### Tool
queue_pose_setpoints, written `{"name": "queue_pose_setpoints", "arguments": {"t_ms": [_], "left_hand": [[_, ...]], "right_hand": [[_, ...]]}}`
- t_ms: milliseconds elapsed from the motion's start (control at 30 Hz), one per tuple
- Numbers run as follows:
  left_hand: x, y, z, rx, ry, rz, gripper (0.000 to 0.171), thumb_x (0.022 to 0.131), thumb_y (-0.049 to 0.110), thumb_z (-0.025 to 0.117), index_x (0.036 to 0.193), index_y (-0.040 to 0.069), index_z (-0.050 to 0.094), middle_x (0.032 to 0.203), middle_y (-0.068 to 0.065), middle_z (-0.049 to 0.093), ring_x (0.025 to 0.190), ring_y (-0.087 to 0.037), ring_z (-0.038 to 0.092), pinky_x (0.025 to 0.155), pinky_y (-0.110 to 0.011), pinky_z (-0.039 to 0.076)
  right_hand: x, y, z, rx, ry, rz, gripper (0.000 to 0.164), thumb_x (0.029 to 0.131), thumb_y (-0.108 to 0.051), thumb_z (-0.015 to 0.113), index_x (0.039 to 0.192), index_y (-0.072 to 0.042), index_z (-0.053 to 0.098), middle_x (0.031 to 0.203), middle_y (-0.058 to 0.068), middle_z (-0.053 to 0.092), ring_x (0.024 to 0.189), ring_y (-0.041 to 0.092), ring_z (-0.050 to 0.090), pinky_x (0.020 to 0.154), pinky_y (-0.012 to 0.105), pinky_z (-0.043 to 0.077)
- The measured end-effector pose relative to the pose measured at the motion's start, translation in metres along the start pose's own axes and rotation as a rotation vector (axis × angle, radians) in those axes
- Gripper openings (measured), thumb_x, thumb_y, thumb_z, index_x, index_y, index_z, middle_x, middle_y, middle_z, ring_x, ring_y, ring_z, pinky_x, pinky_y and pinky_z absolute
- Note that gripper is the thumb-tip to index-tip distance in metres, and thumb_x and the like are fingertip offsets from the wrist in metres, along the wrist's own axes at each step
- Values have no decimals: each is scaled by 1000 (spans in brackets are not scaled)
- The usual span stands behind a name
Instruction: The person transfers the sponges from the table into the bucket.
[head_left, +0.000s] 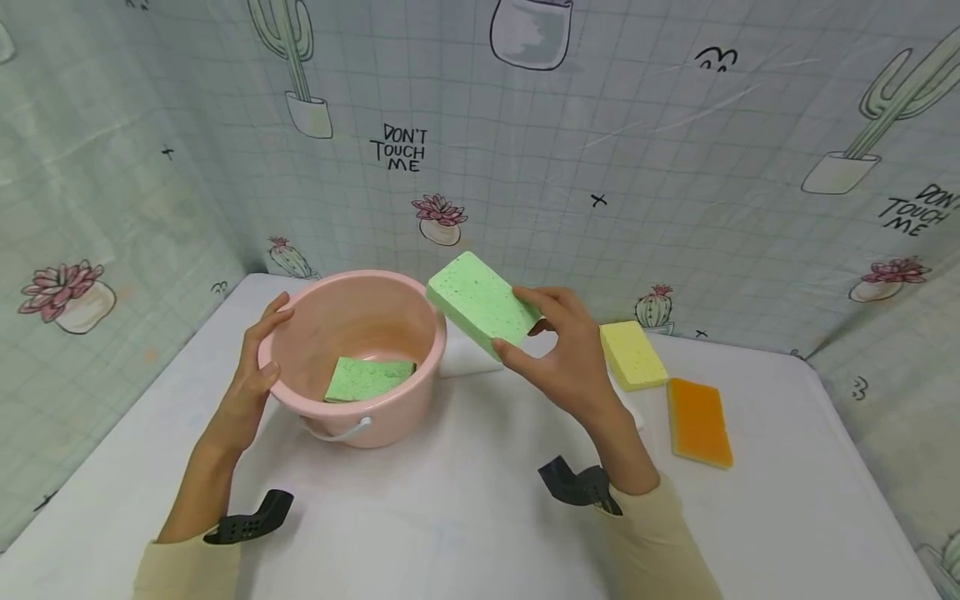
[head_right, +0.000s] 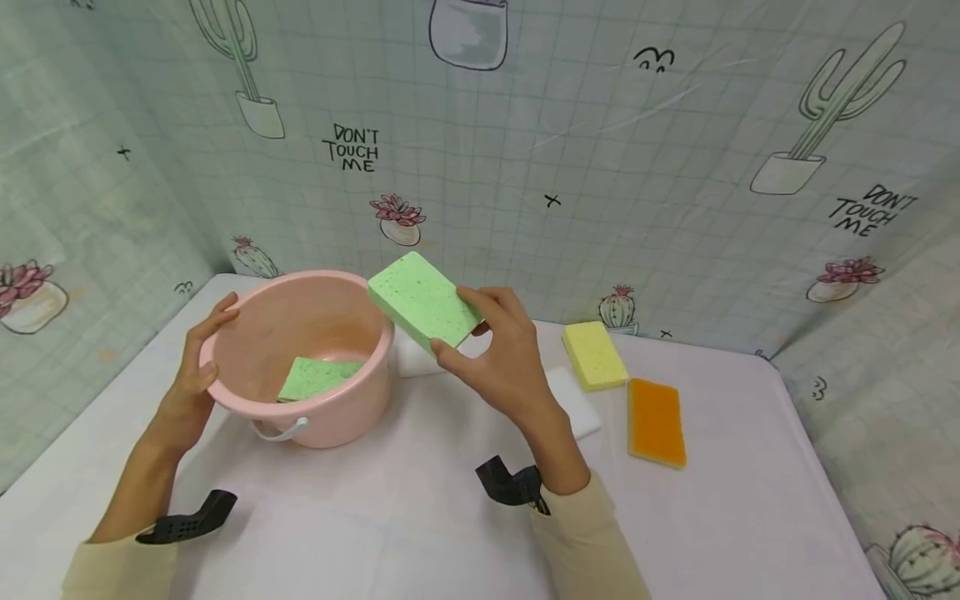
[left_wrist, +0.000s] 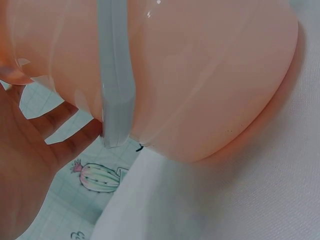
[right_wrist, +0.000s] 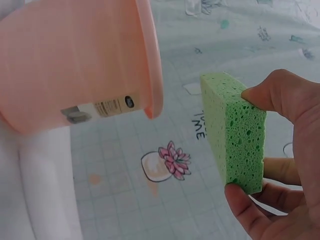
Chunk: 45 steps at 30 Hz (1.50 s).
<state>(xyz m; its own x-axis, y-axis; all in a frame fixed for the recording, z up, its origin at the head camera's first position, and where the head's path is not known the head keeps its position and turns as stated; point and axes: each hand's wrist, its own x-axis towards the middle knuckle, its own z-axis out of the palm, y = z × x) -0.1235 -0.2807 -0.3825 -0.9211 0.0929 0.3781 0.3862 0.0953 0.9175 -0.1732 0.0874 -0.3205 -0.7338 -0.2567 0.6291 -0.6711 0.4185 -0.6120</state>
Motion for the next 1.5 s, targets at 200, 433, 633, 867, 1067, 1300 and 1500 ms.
{"name": "queue_pose_setpoints", "arguments": {"t_ms": [200,433,633,867,1067,1300,1500], "left_hand": [[0,-1,-1,-1,-4,8,60,91,21,42,149,20,27,159,4,4,142,-20,5,107,-56,0],[2,1,-2,6,-4,12,60,91,20,41,149,19,27,159,4,5,142,-20,5,108,-56,0],[1,2,-2,31,-2,5,61,90,18,42,149,19,27,159,4,5,142,-20,6,109,-58,3],[1,1,-1,38,-1,17,60,91,20,42,149,17,27,159,3,6,143,-20,3,104,-67,-2],[0,0,0,35,-2,22,59,92,22,42,149,17,27,159,3,6,143,-20,2,101,-71,-5],[-1,1,-1,41,-2,30,59,92,23,42,149,17,26,158,2,6,144,-19,0,101,-71,-6],[0,1,-2,26,-6,31,59,93,23,43,149,17,26,159,1,5,144,-20,-1,100,-71,-7]], "right_hand": [[11,-13,7,22,-49,-34,55,73,-19,81,122,-1,63,115,9,56,92,15,55,72,29,51],[23,-31,19,61,-128,-72,55,72,-16,80,122,-1,62,114,7,54,93,13,54,74,25,50],[28,-42,32,72,-208,-105,57,72,-16,80,124,-1,61,114,6,54,92,10,53,76,24,50],[35,-50,44,68,-341,-106,60,73,-16,79,126,3,58,117,9,52,92,12,55,79,21,48],[39,-55,52,-18,-448,-58,62,74,-22,80,128,-2,58,117,6,51,98,12,51,80,21,45],[47,-61,62,-107,-541,-47,62,74,-28,81,128,-8,60,121,4,53,109,13,47,86,22,42],[54,-63,70,-145,-614,-40,61,75,-29,80,129,-9,59,127,4,54,119,16,42,92,23,39]]}}
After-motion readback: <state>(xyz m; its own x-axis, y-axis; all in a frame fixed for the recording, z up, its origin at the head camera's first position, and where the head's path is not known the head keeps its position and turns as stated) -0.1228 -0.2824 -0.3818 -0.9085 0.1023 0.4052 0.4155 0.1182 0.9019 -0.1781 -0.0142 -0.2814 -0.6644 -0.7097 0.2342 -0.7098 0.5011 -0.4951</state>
